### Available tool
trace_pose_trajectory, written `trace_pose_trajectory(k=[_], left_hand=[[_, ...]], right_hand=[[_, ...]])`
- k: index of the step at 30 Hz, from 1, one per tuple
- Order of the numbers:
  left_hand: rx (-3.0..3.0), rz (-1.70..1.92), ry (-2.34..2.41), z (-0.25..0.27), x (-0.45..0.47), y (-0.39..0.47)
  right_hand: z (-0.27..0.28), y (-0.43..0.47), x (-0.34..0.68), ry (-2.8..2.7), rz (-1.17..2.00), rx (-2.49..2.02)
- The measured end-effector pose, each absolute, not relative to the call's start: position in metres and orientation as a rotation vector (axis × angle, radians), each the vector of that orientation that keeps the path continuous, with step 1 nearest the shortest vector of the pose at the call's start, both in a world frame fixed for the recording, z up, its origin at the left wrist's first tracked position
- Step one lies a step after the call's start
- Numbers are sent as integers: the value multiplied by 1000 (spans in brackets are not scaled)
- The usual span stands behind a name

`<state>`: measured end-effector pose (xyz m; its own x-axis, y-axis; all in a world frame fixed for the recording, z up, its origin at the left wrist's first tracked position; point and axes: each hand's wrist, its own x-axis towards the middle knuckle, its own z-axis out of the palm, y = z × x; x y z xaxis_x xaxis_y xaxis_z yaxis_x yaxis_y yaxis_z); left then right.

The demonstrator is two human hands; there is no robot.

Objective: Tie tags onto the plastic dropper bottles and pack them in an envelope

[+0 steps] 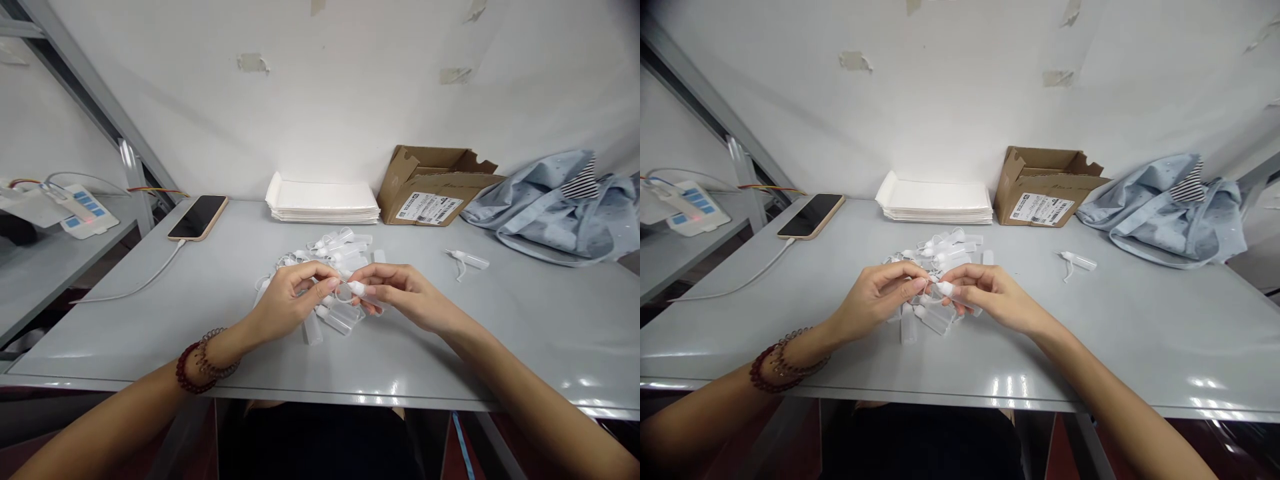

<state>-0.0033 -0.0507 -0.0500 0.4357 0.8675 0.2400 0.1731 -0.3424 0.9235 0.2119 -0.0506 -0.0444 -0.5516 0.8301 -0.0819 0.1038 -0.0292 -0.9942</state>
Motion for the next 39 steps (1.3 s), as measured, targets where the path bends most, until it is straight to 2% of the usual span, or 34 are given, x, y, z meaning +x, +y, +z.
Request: trace_pose_trajectory(k=[12, 39], left_hand=[[2005, 933, 908, -51, -3, -50], [2160, 931, 837, -60, -1, -55]], right_hand=[[-41, -54, 214, -1727, 1566, -1087], [-45, -62, 198, -1790, 1331, -1025]])
